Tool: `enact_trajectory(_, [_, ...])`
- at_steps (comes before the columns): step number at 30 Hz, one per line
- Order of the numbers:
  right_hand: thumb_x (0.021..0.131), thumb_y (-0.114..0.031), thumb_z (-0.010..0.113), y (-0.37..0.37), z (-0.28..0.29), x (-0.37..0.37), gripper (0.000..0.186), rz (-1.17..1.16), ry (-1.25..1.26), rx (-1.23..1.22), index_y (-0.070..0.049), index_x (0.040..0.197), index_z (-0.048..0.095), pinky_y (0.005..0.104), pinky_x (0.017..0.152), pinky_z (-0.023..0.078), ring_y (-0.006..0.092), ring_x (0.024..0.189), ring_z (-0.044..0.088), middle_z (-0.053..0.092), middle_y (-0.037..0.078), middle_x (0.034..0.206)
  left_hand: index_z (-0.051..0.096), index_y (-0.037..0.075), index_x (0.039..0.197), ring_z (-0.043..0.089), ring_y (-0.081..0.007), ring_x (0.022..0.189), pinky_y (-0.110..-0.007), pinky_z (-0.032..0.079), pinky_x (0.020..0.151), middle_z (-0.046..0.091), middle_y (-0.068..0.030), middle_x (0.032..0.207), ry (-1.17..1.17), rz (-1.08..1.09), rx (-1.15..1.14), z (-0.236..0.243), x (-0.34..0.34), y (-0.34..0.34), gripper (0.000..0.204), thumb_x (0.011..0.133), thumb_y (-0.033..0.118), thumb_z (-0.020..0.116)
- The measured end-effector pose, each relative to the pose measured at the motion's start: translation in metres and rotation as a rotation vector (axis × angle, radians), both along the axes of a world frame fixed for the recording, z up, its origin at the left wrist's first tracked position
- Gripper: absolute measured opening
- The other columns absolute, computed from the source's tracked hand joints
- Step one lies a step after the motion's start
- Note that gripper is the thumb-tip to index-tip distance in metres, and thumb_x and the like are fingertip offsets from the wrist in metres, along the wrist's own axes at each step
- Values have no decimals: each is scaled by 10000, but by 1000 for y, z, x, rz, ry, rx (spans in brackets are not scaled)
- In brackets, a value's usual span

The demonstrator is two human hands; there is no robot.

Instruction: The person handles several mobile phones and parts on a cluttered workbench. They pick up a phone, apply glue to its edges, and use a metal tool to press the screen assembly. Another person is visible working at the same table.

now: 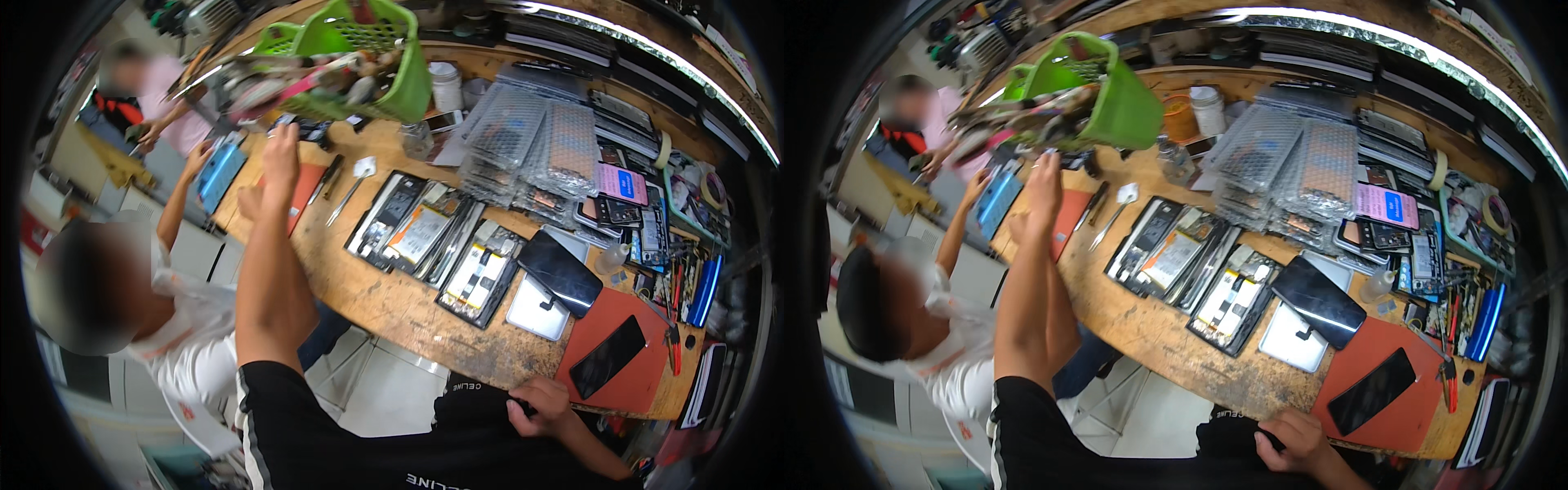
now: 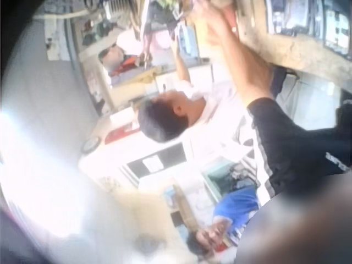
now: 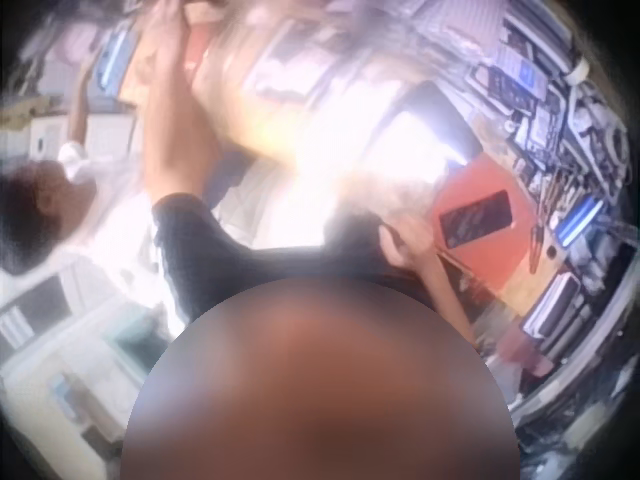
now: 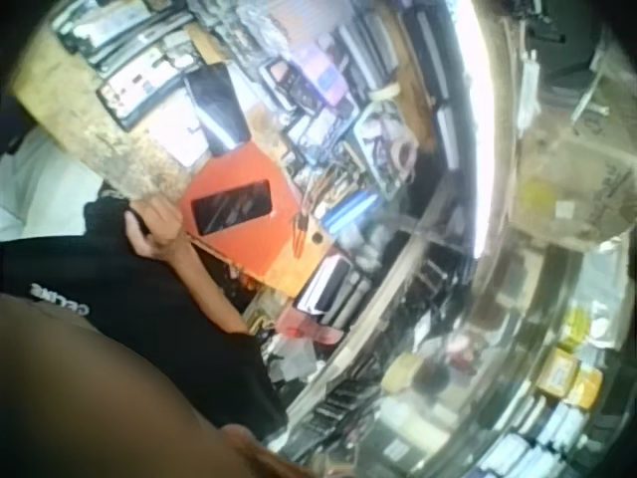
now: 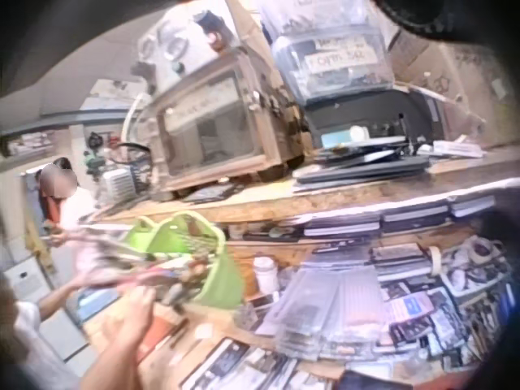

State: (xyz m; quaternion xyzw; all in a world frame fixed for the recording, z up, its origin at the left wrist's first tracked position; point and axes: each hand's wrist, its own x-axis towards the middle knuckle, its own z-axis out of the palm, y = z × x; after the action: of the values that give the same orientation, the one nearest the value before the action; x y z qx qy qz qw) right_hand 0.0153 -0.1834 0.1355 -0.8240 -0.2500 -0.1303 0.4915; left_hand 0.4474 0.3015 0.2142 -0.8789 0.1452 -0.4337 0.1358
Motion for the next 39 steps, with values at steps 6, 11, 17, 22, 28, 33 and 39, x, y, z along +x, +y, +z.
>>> enact_trajectory(6, [777,32,772,-3,-3,-4,142,64,-21,60,-2,894,699,344,543,512,264,614,654,646,112,736,577,78,949,672,-314,846,-464,554,694,633,-108,1010,-24,-33,-3,24,-124,-79,67,904,62,625])
enact_trajectory(11, [913,2,702,-9,4,-15,58,77,254,387,27,957,731,285,588,524,186,654,686,717,122,801,628,18,930,733,-335,954,-421,612,799,698,-176,1096,-96,-508,-122,13,-216,-154,123,824,20,690])
enact_trajectory(17, [1063,-165,586,-26,24,-24,369,193,651,876,101,1315,546,245,660,552,138,759,693,729,139,1006,681,-7,850,741,-386,1042,-472,650,925,731,-197,1070,22,-1052,-210,-43,-349,-256,154,768,-31,809])
enact_trajectory(22, [1052,-129,603,-35,30,-37,256,104,794,729,51,1232,577,221,616,524,102,704,653,692,80,934,666,-11,1000,705,-380,1097,-444,624,957,688,-192,1175,166,-1067,-410,-57,-380,-301,272,781,-22,827])
enact_trajectory(28, [1034,-106,591,-44,32,-52,216,-189,640,763,23,1201,552,206,609,511,71,701,607,674,65,974,505,1,1405,648,-250,1128,-360,529,984,638,-137,1272,836,-784,-1561,-67,-401,-343,408,1044,120,653])
enact_trajectory(33, [993,-71,660,-60,31,-56,213,-298,470,459,31,1170,600,204,620,486,64,713,590,657,51,894,495,-22,1450,619,-103,1134,-282,515,1001,649,-79,1263,1603,-1123,-1868,-77,-417,-367,375,1106,113,559])
enact_trajectory(39, [1023,-212,702,-88,20,-55,422,-395,162,189,66,1326,611,236,647,452,98,730,588,627,44,805,476,-17,1449,639,-108,1141,-280,564,942,654,-71,1276,1461,-1038,-1860,-85,-416,-369,366,1113,113,538])
